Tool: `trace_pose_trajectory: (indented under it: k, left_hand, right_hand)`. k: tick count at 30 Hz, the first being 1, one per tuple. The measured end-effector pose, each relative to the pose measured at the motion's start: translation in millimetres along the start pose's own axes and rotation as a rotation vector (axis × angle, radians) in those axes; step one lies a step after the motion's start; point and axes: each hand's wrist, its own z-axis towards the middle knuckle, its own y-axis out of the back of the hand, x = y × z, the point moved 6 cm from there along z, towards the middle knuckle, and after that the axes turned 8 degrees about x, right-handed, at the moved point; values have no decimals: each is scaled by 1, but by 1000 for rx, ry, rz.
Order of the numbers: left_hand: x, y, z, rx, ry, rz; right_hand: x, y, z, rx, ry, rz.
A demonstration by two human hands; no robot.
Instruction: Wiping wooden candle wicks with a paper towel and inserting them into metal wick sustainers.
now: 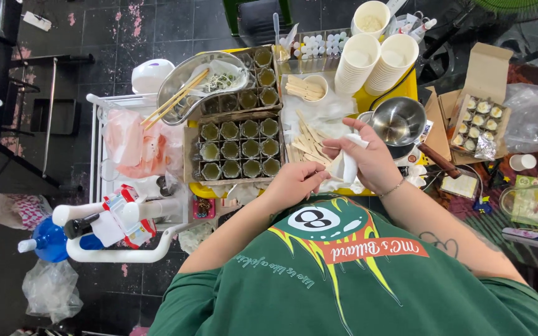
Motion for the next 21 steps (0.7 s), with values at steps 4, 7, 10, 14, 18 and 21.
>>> trace_pose_trajectory:
  k: [4,7,10,14,18,21]
  left_hand:
    - [7,6,0,7,-18,-5]
    - [8,9,-2,14,-38,-13]
    - [10,14,-4,29,-17,-38]
    - [21,24,-4,-18,-5,-103]
    - [33,30,1,-80,-131,-297]
    - [40,27,0,-58,-151,-266]
  right_hand:
    - [-16,-18,-8,68,12,43]
    - [-26,-27,-8,34,-47,96]
    - [-15,-20,-3,-60,56,118]
    - [0,-24,-3,-67,159,178]
    - [-43,-31,-9,-126,-39,-41]
    - [-37,-66,-13,108,164,-163]
